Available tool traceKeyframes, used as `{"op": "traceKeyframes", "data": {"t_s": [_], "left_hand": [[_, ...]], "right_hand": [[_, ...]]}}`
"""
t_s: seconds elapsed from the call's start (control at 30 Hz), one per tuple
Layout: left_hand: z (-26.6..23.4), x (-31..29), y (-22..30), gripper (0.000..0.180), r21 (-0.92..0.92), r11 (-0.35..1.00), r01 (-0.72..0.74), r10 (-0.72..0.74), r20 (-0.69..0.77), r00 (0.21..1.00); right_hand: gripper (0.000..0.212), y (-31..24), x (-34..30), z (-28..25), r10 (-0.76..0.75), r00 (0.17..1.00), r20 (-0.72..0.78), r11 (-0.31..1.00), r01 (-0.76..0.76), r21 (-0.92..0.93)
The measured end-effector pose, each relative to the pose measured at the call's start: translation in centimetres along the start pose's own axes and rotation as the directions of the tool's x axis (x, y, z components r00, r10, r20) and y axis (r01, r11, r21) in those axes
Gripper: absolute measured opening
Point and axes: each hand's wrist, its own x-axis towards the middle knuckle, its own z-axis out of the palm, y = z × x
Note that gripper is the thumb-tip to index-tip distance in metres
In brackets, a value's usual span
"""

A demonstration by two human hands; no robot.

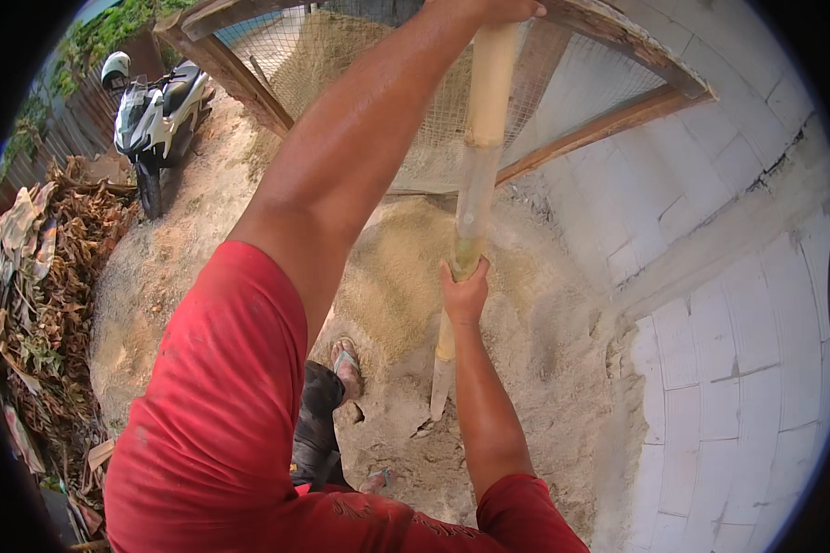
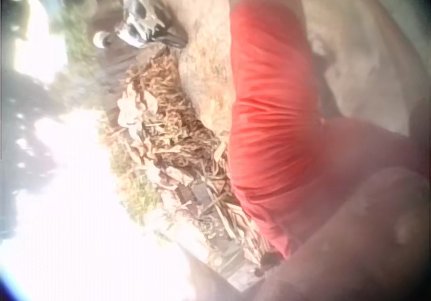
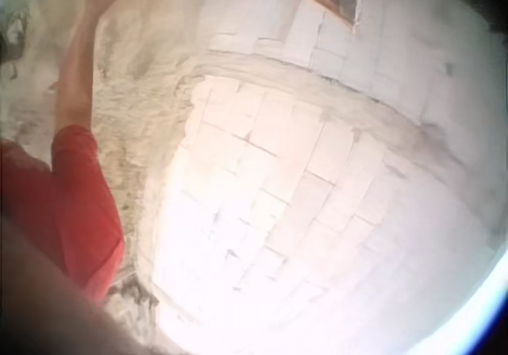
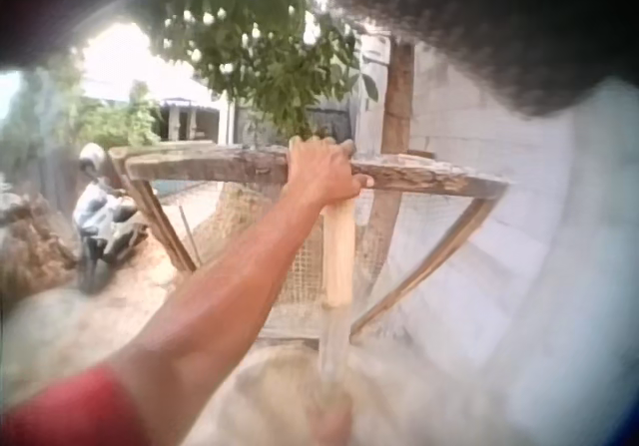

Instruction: The person washes their hands and arms in buckets of water, holds a bamboo sieve frame to filter sand over a pile, and then uses a shovel to move sand through the mesh screen.

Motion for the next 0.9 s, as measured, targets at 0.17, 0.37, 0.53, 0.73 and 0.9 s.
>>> {"op": "traceKeyframes", "data": {"t_s": [0.17, 0.37, 0.53, 0.73, 0.9], "left_hand": [[-3.1, -2.4, -0.2, 0.083, 0.000, 1.000, -0.003, 0.003, 0.154, 0.988], [3.1, -37.3, 0.8, 0.068, -0.447, 0.839, -0.309, 0.438, 0.220, 0.871], [-13.3, -87.3, -13.9, 0.073, 0.103, 0.884, 0.456, -0.086, 0.995, -0.057], [-42.8, -108.0, -13.7, 0.081, 0.871, -0.106, 0.481, -0.170, 0.460, -0.871], [-44.4, -112.4, -10.1, 0.088, 0.699, -0.481, 0.529, -0.100, 0.555, -0.826]], "right_hand": [[0.078, -0.2, -8.0, -1.6, -0.183, 0.981, -0.063, 0.926, 0.151, -0.347], [0.064, 19.0, -36.0, -13.9, 0.202, 0.900, 0.386, 0.792, 0.081, -0.605], [0.040, 25.2, -57.6, -28.2, 0.935, 0.178, 0.306, 0.322, -0.071, -0.944], [0.042, 35.8, -61.8, -33.0, 0.847, 0.065, 0.528, 0.482, 0.327, -0.813], [0.036, 28.0, -41.8, -17.3, 0.667, 0.545, 0.508, 0.652, -0.096, -0.752]]}}
